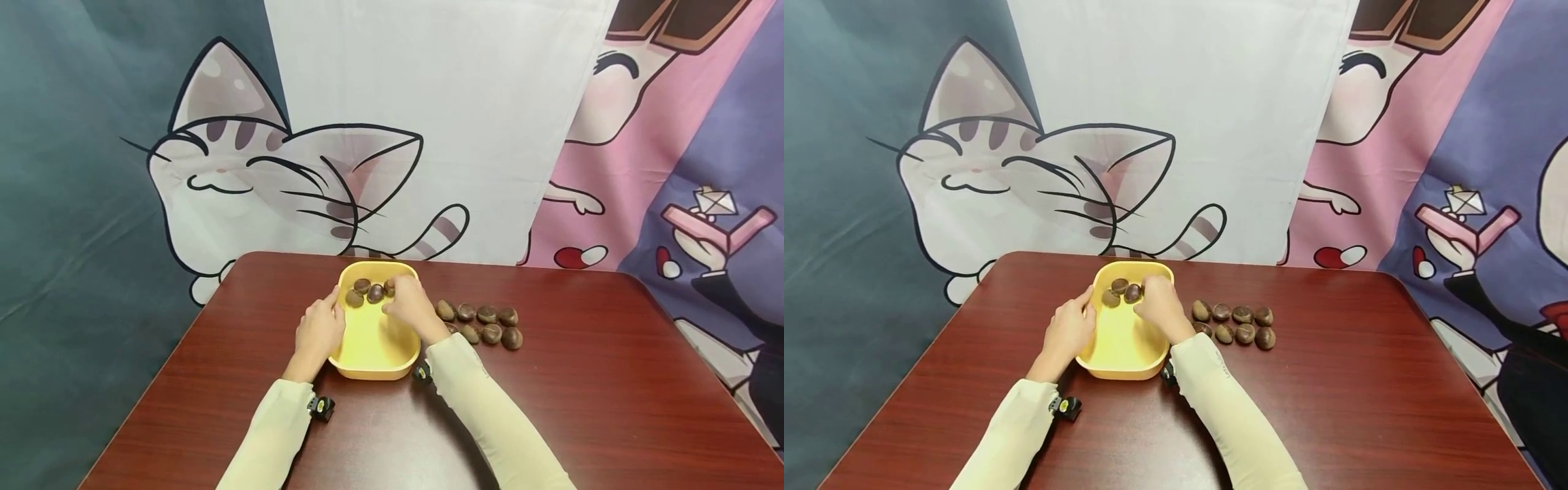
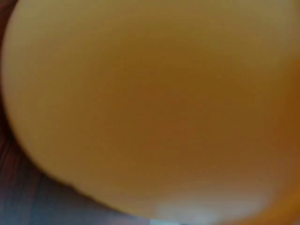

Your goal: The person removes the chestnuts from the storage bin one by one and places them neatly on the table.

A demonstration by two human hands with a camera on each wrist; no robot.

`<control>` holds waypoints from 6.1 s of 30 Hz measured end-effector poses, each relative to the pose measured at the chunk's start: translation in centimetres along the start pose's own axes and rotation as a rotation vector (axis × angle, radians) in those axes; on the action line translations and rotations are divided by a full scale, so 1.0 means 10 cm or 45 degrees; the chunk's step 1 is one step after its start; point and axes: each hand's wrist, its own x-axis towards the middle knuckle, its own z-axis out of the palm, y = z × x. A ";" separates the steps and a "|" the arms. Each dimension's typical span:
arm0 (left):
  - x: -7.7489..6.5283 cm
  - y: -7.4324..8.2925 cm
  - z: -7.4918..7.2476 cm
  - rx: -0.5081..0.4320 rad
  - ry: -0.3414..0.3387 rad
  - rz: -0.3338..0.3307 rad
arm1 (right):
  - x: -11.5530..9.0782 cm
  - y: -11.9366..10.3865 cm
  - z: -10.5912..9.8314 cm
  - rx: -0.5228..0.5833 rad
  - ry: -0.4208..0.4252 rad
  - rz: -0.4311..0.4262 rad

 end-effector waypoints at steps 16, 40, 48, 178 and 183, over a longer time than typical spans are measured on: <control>-0.03 0.03 0.02 0.017 -0.003 0.006 | -0.02 -0.08 0.08 -0.061 -0.119 0.167; -0.04 0.04 0.00 0.028 -0.006 0.008 | -0.01 0.01 0.32 0.058 -0.141 -0.008; -0.04 0.04 0.01 0.020 0.003 0.015 | -0.11 -0.03 0.20 0.165 -0.135 -0.040; 0.00 0.04 0.00 0.013 -0.023 -0.017 | -0.02 0.12 -0.20 0.121 0.031 -0.082; 0.00 0.04 0.00 0.008 -0.008 -0.012 | 0.09 0.15 -0.08 0.089 0.017 -0.033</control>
